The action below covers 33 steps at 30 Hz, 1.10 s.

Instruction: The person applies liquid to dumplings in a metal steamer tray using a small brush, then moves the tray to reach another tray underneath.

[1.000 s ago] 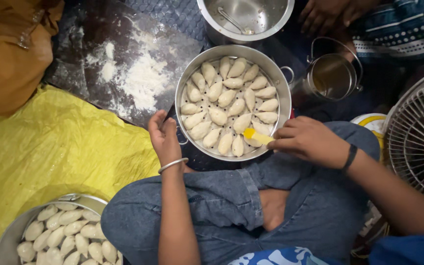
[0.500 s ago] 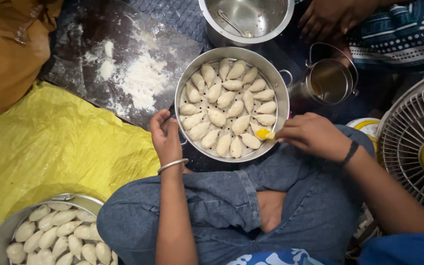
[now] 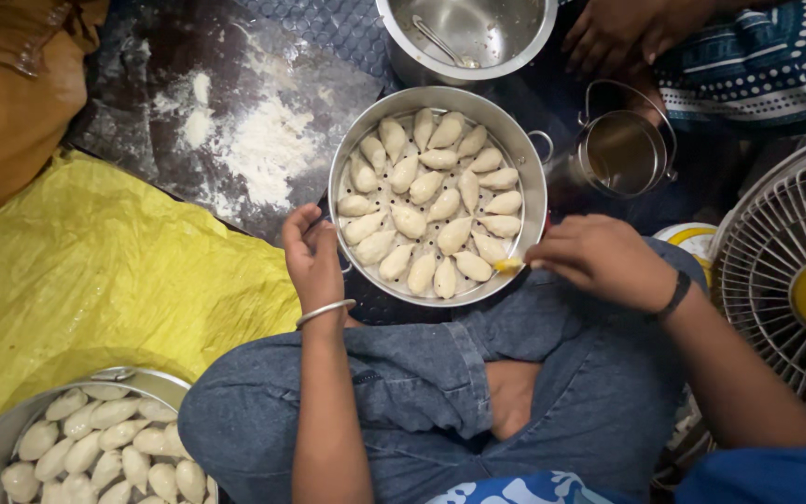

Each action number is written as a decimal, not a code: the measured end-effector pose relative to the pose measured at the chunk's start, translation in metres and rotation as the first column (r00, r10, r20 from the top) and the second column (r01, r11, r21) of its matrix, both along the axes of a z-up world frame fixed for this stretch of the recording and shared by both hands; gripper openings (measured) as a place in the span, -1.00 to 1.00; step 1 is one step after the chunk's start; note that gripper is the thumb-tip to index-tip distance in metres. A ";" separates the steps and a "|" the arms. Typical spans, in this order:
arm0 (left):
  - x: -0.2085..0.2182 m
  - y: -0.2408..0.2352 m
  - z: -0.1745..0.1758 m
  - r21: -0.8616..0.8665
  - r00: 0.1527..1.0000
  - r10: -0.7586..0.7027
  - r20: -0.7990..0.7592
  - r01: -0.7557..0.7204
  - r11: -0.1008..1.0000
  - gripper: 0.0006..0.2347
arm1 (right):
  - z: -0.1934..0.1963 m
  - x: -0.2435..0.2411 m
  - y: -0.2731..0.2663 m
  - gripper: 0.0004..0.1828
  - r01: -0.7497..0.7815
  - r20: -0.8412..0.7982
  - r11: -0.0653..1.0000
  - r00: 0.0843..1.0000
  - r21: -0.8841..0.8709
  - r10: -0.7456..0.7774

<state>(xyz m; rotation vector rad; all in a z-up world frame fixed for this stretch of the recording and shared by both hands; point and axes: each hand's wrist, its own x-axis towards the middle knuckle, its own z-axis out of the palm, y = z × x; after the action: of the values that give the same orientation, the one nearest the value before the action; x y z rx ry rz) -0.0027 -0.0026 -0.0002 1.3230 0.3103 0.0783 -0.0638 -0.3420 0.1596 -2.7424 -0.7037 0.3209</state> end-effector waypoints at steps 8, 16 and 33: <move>0.002 0.001 0.007 0.015 1.000 -0.008 -0.024 0.008 1.000 -0.69 | 0.002 0.007 0.007 -0.79 0.019 -0.016 1.000 1.000 -0.004 -0.019; 0.002 0.000 0.001 -0.006 1.000 0.009 0.023 -0.009 1.000 -0.70 | 0.062 -0.027 -0.075 -0.87 0.446 0.257 0.873 0.836 0.195 -0.485; 0.000 0.000 -0.005 0.042 0.999 -0.026 0.021 0.025 0.999 -0.73 | -0.044 0.035 -0.145 -0.83 0.535 0.203 0.760 0.751 0.370 -0.628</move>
<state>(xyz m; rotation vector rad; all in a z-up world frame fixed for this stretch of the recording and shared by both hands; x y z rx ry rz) -0.0026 -0.0031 -0.0057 1.3665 0.2746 0.0780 -0.0285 -0.4872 0.1154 -2.5705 0.0923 -0.3505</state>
